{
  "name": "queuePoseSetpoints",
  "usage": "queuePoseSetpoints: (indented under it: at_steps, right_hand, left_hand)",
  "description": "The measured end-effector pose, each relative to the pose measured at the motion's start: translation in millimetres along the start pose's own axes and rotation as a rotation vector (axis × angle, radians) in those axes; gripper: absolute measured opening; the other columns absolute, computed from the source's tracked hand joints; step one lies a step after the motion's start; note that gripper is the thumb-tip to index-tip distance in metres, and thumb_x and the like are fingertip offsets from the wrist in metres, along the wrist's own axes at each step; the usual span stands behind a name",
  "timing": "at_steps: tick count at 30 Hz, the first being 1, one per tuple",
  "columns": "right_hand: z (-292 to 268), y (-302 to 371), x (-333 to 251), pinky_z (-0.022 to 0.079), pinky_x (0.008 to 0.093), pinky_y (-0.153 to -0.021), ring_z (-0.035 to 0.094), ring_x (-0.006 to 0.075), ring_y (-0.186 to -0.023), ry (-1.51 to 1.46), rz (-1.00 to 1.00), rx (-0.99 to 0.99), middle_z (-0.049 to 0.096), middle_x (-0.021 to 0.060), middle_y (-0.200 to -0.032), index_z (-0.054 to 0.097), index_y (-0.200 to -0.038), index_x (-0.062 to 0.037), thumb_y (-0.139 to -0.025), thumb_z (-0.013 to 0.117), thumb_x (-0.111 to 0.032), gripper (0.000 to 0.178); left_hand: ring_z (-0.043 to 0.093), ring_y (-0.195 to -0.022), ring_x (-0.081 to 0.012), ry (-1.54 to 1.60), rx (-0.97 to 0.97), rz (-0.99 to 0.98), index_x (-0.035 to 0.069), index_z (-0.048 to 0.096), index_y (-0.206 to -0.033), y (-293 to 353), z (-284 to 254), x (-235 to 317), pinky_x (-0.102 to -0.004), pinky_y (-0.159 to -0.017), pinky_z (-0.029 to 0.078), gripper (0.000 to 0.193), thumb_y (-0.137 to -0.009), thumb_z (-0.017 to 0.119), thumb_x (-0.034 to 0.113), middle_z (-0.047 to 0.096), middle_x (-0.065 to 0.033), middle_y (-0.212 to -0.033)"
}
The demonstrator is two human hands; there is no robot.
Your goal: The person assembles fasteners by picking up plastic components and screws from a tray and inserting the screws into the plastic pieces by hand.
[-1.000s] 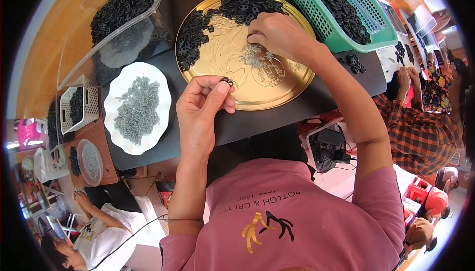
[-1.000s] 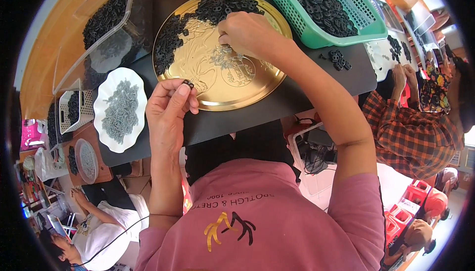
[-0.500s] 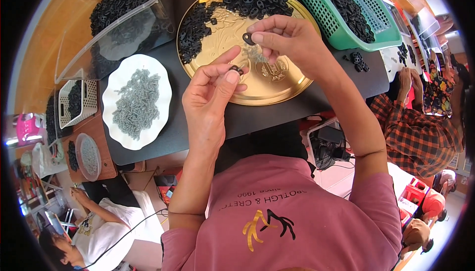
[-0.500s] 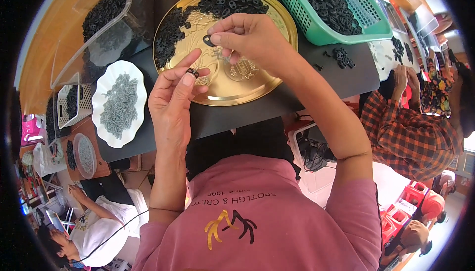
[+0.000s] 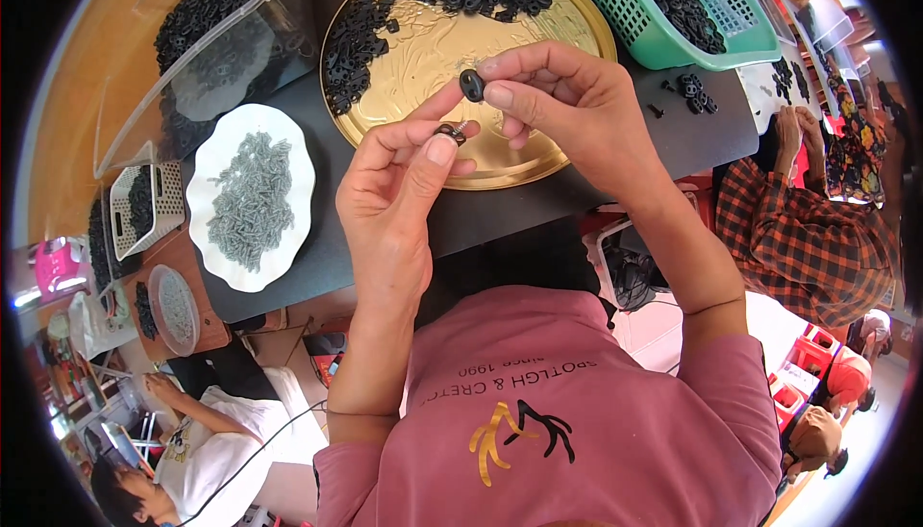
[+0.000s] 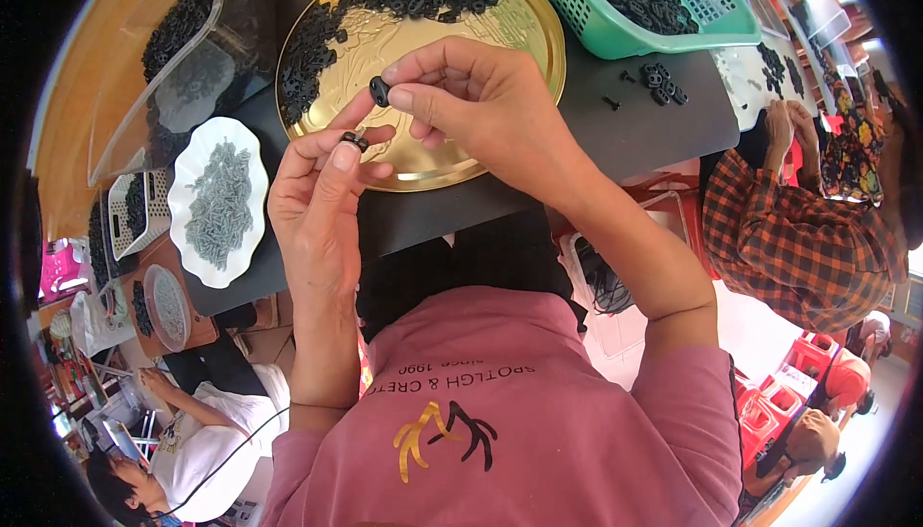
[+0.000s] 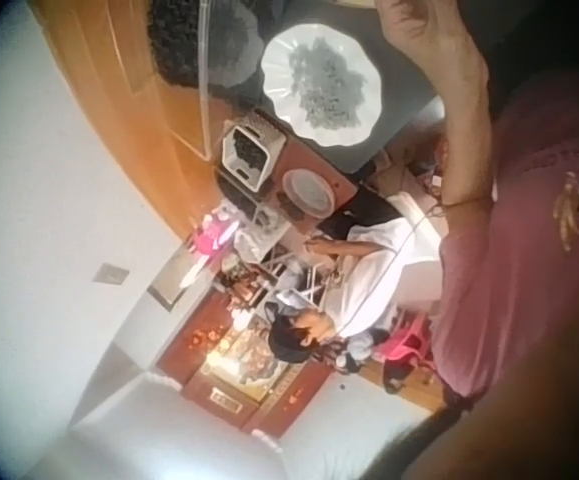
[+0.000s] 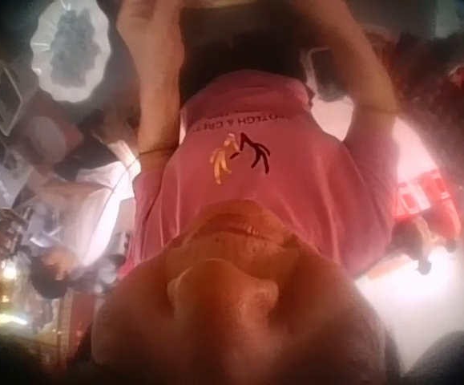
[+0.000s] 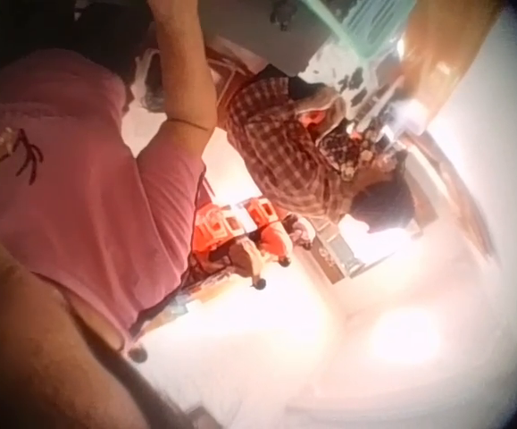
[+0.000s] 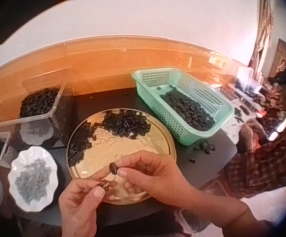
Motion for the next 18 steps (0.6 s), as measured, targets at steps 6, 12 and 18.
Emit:
queuePoseSetpoints:
  at_steps: [6,12,18]
  right_hand:
    - [-2.1,0.1,-0.3,0.047,0.0212,-0.06,0.06,0.0086,-0.069,0.21,-0.175,-0.034,0.065,0.0021,-0.081,0.067,-0.106,-0.0013,-0.088,0.067,-0.007,0.019]
    - [-3.1,-3.6,2.8,0.051,0.0293,-0.062,0.062,0.0227,-0.071,0.81,-0.726,-0.037,0.062,0.0091,-0.084,0.067,-0.103,-0.0052,-0.083,0.066,-0.002,0.021]
    - [0.8,3.8,-5.2,0.052,0.0328,-0.062,0.064,0.025,-0.073,0.744,-0.637,0.007,0.061,0.0087,-0.084,0.068,-0.101,-0.0072,-0.081,0.067,-0.005,0.021]
  left_hand:
    - [0.065,-0.103,-0.0239,-0.01,-0.046,-0.037,-0.002,0.059,-0.105,1.5,2.9,-0.1,-0.0295,-0.084,0.056,0.013,-0.093,0.06,0.004,0.059,-0.0221,-0.125]
    - [0.062,-0.11,-0.0327,0.355,0.05,-0.261,-0.003,0.059,-0.104,-0.1,4.6,-2.9,-0.0376,-0.096,0.053,0.012,-0.094,0.058,0.004,0.058,-0.0241,-0.123]
    - [0.045,-0.129,-0.0352,0.676,0.025,-0.313,0.001,0.06,-0.103,-8.5,-3.1,-8.6,-0.0455,-0.109,0.039,0.012,-0.096,0.054,0.009,0.05,-0.0288,-0.132]
Point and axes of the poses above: each hand's wrist, its own y-axis away from the middle knuckle, its own z-axis out of the palm, x = y × z, the point moved 2 cm from there along -y, towards the middle knuckle
